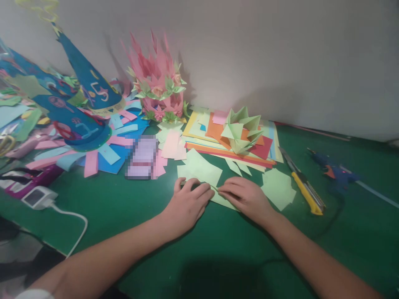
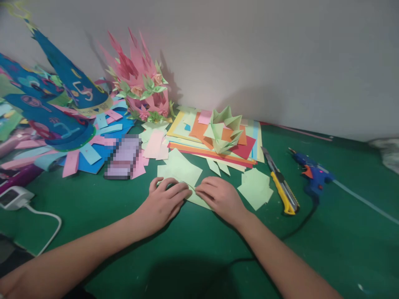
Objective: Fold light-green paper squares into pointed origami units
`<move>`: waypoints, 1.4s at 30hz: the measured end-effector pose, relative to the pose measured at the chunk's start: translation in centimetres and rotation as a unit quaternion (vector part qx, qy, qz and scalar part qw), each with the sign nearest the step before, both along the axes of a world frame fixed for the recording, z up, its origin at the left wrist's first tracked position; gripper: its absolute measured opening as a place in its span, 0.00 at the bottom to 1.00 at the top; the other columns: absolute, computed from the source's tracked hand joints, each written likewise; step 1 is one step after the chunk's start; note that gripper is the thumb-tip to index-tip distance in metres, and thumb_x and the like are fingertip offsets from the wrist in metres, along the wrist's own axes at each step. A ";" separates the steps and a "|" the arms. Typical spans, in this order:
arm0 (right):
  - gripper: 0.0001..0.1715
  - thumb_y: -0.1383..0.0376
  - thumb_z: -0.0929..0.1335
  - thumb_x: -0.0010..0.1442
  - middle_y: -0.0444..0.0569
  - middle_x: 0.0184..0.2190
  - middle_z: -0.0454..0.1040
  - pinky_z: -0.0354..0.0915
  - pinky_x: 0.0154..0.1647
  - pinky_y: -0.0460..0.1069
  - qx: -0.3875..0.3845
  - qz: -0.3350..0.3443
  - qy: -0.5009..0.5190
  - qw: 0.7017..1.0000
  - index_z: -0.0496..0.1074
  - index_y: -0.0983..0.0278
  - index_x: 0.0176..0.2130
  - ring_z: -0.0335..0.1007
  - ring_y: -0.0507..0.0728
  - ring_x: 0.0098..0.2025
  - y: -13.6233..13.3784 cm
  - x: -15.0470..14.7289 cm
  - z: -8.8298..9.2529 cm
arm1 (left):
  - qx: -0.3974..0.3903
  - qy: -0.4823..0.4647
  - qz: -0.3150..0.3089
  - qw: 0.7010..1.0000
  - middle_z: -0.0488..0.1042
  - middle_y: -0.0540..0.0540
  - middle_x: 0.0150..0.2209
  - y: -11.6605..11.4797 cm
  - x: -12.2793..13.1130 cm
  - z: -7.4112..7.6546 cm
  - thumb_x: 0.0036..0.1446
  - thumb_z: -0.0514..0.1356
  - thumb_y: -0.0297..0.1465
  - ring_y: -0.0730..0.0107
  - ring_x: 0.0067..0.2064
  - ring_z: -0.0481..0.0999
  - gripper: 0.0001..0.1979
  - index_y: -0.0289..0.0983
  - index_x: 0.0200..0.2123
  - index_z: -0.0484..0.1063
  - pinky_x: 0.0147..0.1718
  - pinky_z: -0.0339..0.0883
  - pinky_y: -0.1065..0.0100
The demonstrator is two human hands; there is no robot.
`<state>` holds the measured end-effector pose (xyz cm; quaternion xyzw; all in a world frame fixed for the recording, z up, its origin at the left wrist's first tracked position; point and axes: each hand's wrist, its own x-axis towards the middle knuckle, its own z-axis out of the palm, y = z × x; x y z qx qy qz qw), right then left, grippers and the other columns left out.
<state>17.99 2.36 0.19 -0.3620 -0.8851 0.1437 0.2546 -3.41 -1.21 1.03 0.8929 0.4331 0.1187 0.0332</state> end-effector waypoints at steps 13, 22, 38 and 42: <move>0.12 0.66 0.62 0.65 0.50 0.32 0.73 0.63 0.35 0.48 0.048 0.051 -0.049 0.996 0.74 0.63 0.43 0.66 0.55 0.35 0.2 0.7 -0.2 | -0.007 -0.009 -0.004 1.000 0.71 0.51 0.49 0.0 -0.1 0.0 0.65 0.49 0.29 0.63 0.49 0.64 0.12 0.45 0.50 0.64 0.50 0.46 0.53; 0.14 0.67 0.60 0.66 0.49 0.30 0.71 0.59 0.31 0.47 0.080 0.055 -0.089 0.991 0.73 0.64 0.41 0.64 0.53 0.31 0.1 0.8 -0.5 | -0.007 -0.010 -0.001 1.000 0.71 0.51 0.49 0.0 -0.1 -0.2 0.65 0.49 0.29 0.63 0.49 0.64 0.12 0.46 0.50 0.65 0.50 0.46 0.53; 0.15 0.67 0.58 0.67 0.50 0.33 0.72 0.60 0.33 0.47 0.094 0.083 -0.133 0.983 0.72 0.66 0.44 0.64 0.54 0.34 0.3 1.2 -0.3 | -0.020 -0.024 -0.001 1.000 0.71 0.51 0.49 0.0 -0.1 -0.1 0.65 0.49 0.29 0.62 0.49 0.63 0.13 0.45 0.51 0.64 0.50 0.45 0.52; 0.15 0.67 0.58 0.67 0.50 0.32 0.71 0.59 0.32 0.47 0.088 0.088 -0.132 0.983 0.72 0.66 0.43 0.63 0.53 0.33 0.3 1.1 -0.1 | -0.012 -0.022 0.000 1.000 0.71 0.51 0.49 0.0 -0.1 -0.2 0.65 0.49 0.29 0.62 0.50 0.63 0.13 0.45 0.50 0.65 0.50 0.46 0.52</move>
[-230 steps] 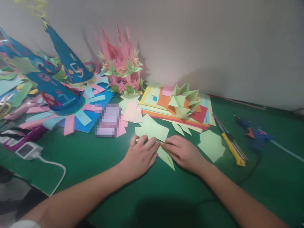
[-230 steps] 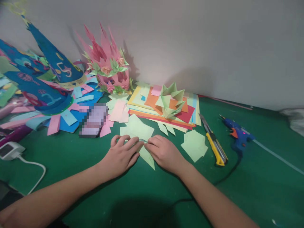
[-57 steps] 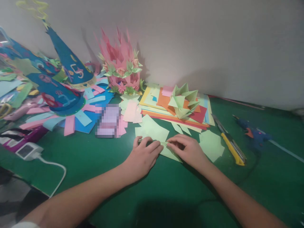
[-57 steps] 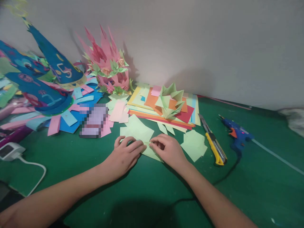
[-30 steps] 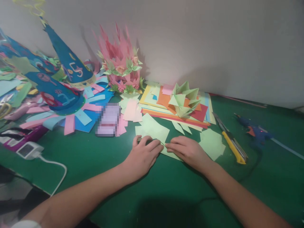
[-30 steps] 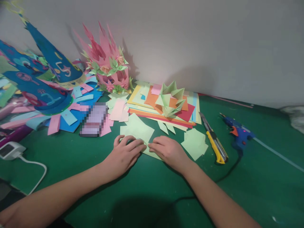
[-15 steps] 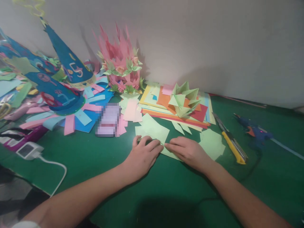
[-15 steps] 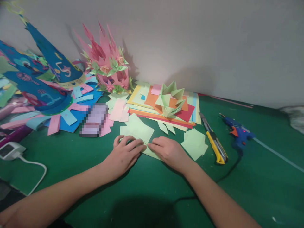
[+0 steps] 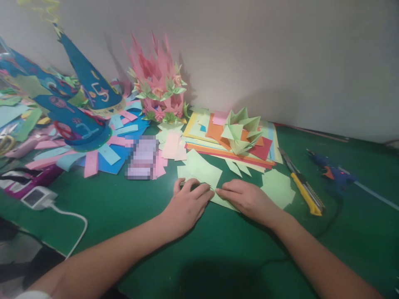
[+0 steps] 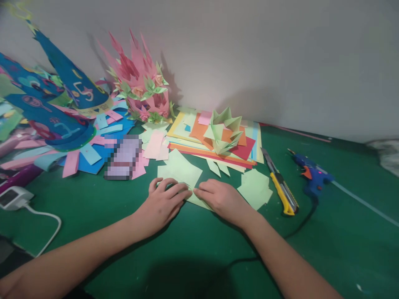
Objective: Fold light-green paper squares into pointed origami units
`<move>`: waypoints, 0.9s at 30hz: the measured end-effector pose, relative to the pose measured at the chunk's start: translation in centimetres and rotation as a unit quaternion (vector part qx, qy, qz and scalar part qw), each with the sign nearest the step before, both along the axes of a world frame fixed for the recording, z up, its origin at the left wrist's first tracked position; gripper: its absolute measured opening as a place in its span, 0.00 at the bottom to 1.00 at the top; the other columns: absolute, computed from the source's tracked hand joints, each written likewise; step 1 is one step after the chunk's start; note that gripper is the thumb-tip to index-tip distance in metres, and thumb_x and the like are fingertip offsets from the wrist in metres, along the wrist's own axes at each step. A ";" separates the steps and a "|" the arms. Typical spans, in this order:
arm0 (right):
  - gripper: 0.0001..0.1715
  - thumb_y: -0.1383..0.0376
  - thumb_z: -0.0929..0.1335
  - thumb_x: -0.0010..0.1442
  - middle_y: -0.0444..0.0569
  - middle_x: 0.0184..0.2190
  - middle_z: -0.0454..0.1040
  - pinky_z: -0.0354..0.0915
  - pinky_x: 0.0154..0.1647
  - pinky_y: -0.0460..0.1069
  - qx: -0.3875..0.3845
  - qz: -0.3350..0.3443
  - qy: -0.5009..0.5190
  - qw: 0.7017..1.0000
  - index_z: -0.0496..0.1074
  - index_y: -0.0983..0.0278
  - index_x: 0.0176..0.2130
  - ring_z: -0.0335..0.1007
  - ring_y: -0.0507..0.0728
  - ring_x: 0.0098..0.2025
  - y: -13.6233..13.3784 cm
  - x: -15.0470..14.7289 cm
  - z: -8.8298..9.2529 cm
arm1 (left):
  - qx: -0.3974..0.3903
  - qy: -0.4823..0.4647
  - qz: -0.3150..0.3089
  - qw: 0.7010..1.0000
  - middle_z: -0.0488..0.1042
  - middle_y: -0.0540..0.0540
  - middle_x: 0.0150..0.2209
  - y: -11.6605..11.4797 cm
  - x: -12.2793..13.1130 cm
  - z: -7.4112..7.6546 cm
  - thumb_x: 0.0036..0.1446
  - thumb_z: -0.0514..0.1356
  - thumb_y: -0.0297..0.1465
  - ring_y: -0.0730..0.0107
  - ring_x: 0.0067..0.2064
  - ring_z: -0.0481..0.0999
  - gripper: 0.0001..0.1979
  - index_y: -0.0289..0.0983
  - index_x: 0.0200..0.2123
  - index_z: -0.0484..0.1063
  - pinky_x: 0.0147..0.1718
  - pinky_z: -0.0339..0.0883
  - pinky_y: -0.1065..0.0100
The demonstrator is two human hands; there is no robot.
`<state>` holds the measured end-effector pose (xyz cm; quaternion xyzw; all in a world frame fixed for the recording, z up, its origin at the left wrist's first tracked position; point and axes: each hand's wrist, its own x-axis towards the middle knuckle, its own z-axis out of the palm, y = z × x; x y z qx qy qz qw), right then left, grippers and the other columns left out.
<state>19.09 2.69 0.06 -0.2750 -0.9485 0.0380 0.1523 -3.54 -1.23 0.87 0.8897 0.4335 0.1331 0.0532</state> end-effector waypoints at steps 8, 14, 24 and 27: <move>0.16 0.68 0.57 0.68 0.50 0.30 0.70 0.58 0.30 0.47 0.008 0.004 -0.006 1.000 0.72 0.66 0.41 0.62 0.53 0.32 0.0 -0.3 0.7 | 0.021 -0.006 0.002 1.000 0.71 0.50 0.49 -0.1 0.1 -0.2 0.66 0.47 0.29 0.64 0.50 0.63 0.13 0.45 0.50 0.65 0.51 0.45 0.53; 0.16 0.68 0.57 0.68 0.51 0.32 0.72 0.60 0.32 0.47 0.001 0.013 -0.003 1.000 0.72 0.66 0.43 0.63 0.53 0.33 -0.1 -0.2 0.7 | 0.015 0.002 -0.001 1.000 0.71 0.51 0.49 0.0 0.0 0.0 0.65 0.49 0.29 0.64 0.49 0.63 0.12 0.45 0.50 0.66 0.51 0.45 0.54; 0.15 0.67 0.58 0.67 0.51 0.32 0.72 0.62 0.32 0.47 -0.011 0.011 0.014 1.000 0.72 0.66 0.41 0.65 0.54 0.33 0.0 -0.1 0.9 | -0.021 -0.004 -0.003 1.000 0.71 0.50 0.48 0.3 0.0 0.6 0.64 0.49 0.30 0.63 0.48 0.63 0.15 0.46 0.52 0.65 0.52 0.45 0.52; 0.15 0.67 0.59 0.66 0.52 0.30 0.72 0.62 0.32 0.48 -0.016 0.001 0.033 0.999 0.73 0.66 0.39 0.65 0.54 0.32 0.0 0.2 0.9 | -0.008 0.002 -0.005 1.000 0.71 0.50 0.49 0.3 0.0 0.4 0.63 0.50 0.29 0.62 0.48 0.64 0.16 0.45 0.53 0.64 0.53 0.43 0.50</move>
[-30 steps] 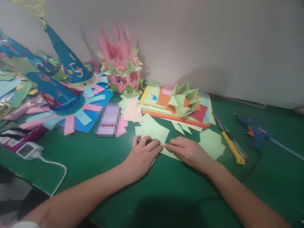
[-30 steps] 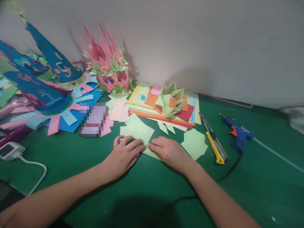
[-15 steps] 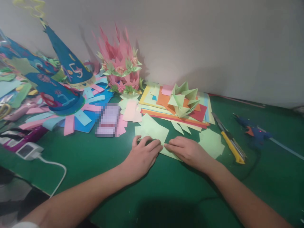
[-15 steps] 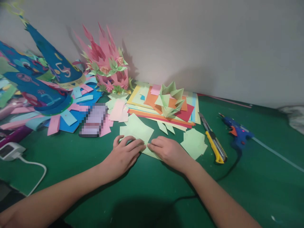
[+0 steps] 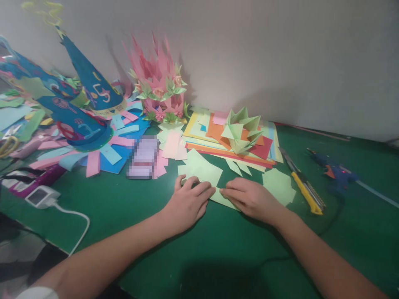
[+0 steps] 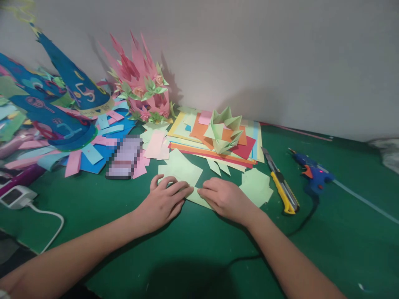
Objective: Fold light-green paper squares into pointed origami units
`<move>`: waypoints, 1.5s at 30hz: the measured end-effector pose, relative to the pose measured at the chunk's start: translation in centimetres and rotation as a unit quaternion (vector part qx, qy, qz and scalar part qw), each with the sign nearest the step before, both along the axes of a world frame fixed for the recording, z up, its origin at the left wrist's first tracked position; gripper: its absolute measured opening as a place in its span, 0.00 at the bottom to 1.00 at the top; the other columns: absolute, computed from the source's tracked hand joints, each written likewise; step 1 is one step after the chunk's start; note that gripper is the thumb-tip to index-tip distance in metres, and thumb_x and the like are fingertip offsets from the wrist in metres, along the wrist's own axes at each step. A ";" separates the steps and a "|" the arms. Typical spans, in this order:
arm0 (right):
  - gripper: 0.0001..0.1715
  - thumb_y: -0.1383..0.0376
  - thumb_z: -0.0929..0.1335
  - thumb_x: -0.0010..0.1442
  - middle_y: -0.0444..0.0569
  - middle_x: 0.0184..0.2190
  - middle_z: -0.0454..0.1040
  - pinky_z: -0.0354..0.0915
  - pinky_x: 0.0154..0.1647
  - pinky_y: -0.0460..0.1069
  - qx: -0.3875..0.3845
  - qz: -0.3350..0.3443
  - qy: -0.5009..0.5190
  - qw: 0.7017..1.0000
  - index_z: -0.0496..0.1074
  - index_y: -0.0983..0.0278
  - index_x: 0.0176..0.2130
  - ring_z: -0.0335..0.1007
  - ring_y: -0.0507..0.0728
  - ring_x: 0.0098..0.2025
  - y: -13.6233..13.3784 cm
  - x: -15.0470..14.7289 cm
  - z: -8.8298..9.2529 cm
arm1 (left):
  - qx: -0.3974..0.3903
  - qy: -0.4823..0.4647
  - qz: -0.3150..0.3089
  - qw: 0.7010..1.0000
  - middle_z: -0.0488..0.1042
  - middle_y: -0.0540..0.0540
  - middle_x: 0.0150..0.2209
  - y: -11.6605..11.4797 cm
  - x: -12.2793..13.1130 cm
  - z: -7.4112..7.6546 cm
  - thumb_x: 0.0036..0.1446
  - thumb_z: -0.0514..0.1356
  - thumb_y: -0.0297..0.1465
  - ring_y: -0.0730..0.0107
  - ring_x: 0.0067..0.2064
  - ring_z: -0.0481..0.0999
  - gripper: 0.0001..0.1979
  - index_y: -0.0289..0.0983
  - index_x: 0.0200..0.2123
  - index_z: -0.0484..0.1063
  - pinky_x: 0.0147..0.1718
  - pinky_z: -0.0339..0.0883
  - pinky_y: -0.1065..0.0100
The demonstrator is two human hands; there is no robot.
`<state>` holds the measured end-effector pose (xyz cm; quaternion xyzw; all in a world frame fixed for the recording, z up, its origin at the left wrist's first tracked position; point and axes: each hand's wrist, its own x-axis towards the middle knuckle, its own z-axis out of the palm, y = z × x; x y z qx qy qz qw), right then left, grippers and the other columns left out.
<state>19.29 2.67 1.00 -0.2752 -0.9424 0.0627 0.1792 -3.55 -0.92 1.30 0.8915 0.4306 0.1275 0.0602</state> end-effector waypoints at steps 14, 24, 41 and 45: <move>0.24 0.50 0.63 0.61 0.53 0.32 0.71 0.62 0.33 0.51 -0.026 -0.010 -0.023 0.999 0.73 0.67 0.41 0.64 0.57 0.33 -0.5 0.2 1.0 | 0.027 0.004 0.004 1.000 0.70 0.47 0.49 -0.2 0.2 -0.4 0.61 0.51 0.28 0.61 0.50 0.63 0.14 0.42 0.50 0.65 0.54 0.44 0.52; 0.15 0.68 0.60 0.65 0.54 0.41 0.72 0.62 0.42 0.53 0.041 -0.046 -0.015 0.998 0.72 0.62 0.46 0.66 0.58 0.42 0.2 -0.3 -0.2 | -0.024 -0.056 -0.011 0.998 0.72 0.45 0.42 0.1 -0.5 0.6 0.62 0.52 0.39 0.59 0.46 0.64 0.13 0.39 0.42 0.70 0.51 0.47 0.51; 0.16 0.69 0.61 0.65 0.54 0.46 0.75 0.69 0.43 0.52 0.060 -0.021 0.020 0.998 0.71 0.62 0.49 0.71 0.57 0.46 0.3 -0.2 -0.9 | -0.040 -0.050 -0.085 0.994 0.74 0.50 0.48 1.3 -1.4 0.3 0.62 0.48 0.23 0.67 0.56 0.64 0.15 0.43 0.44 0.69 0.58 0.42 0.53; 0.12 0.68 0.62 0.64 0.52 0.48 0.75 0.68 0.39 0.51 0.092 -0.010 -0.014 0.996 0.73 0.61 0.43 0.72 0.56 0.41 0.0 -0.1 -0.8 | -0.035 -0.077 -0.084 0.993 0.75 0.49 0.47 1.5 -1.4 -0.2 0.66 0.47 0.27 0.69 0.53 0.67 0.12 0.42 0.42 0.71 0.57 0.42 0.55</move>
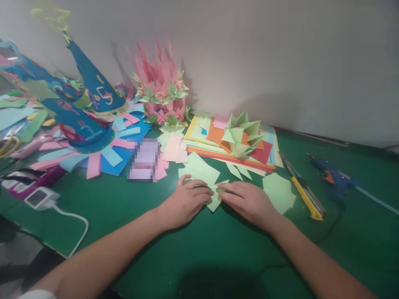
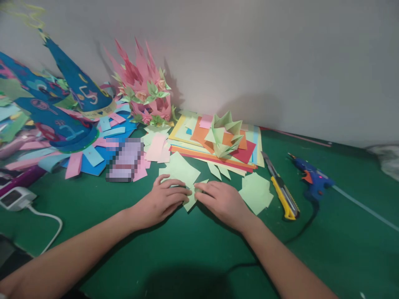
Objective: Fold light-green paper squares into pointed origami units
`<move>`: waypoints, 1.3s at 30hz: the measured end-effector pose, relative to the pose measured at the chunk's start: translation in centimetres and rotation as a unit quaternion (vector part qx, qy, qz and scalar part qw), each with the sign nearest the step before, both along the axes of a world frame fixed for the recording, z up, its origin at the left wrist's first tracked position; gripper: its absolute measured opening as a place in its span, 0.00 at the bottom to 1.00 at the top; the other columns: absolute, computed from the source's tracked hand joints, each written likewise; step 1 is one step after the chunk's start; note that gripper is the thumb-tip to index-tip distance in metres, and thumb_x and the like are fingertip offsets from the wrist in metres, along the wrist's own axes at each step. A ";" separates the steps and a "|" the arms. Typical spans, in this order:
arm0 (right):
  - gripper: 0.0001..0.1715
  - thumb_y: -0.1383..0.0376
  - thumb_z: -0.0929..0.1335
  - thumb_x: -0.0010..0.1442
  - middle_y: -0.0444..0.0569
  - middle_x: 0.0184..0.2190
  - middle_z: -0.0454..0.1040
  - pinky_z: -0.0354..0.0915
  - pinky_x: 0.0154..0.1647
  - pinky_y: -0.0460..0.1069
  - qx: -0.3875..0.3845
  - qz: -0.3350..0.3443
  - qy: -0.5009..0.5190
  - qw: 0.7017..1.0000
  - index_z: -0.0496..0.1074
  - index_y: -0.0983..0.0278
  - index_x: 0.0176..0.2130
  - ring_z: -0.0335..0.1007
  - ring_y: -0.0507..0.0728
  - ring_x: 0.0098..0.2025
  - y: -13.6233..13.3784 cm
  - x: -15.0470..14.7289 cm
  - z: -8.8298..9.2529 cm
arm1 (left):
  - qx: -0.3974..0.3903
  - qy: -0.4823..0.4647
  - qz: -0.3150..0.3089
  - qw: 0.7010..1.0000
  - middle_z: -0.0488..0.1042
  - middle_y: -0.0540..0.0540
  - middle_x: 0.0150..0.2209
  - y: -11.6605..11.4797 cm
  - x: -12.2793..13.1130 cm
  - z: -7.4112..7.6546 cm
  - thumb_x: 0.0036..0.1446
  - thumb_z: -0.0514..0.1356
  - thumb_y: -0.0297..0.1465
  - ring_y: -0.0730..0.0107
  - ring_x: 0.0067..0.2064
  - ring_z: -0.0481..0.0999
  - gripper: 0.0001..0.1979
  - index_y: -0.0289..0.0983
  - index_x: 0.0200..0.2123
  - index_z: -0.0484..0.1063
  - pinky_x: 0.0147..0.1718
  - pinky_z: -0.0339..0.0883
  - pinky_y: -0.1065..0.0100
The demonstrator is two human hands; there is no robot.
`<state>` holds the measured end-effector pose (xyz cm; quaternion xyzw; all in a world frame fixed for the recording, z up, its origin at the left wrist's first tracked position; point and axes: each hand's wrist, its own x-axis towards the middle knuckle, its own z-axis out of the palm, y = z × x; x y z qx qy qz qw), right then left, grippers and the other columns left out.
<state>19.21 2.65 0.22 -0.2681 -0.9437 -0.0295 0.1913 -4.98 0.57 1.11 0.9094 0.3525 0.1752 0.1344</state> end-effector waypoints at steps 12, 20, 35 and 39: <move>0.15 0.70 0.60 0.65 0.51 0.45 0.77 0.71 0.44 0.50 0.040 0.067 0.024 0.997 0.73 0.63 0.45 0.74 0.54 0.43 -1.0 0.1 0.1 | 0.016 -0.040 -0.076 0.996 0.74 0.49 0.51 0.1 0.1 -0.1 0.66 0.49 0.29 0.72 0.51 0.69 0.11 0.40 0.44 0.71 0.52 0.50 0.63; 0.09 0.69 0.63 0.63 0.52 0.45 0.77 0.72 0.44 0.47 -0.011 0.006 0.142 0.990 0.71 0.62 0.41 0.74 0.53 0.46 -0.7 -0.3 -0.2 | 0.067 -0.068 -0.034 0.995 0.73 0.46 0.52 0.4 -0.5 0.2 0.64 0.49 0.24 0.70 0.56 0.67 0.14 0.38 0.48 0.69 0.56 0.48 0.61; 0.12 0.70 0.61 0.64 0.50 0.49 0.74 0.70 0.49 0.51 -0.155 0.008 0.083 0.984 0.72 0.61 0.42 0.71 0.55 0.50 0.2 -0.5 -0.1 | 0.004 0.019 -0.023 1.000 0.73 0.47 0.51 0.6 -0.7 -0.1 0.64 0.46 0.23 0.65 0.61 0.60 0.16 0.41 0.48 0.69 0.59 0.38 0.53; 0.12 0.69 0.61 0.65 0.50 0.50 0.73 0.67 0.51 0.54 -0.145 0.018 0.068 0.987 0.72 0.61 0.44 0.69 0.56 0.51 0.3 -0.5 -0.2 | -0.011 0.017 -0.020 1.000 0.72 0.47 0.52 0.6 -0.7 -0.1 0.63 0.46 0.22 0.64 0.62 0.58 0.17 0.42 0.47 0.69 0.59 0.38 0.51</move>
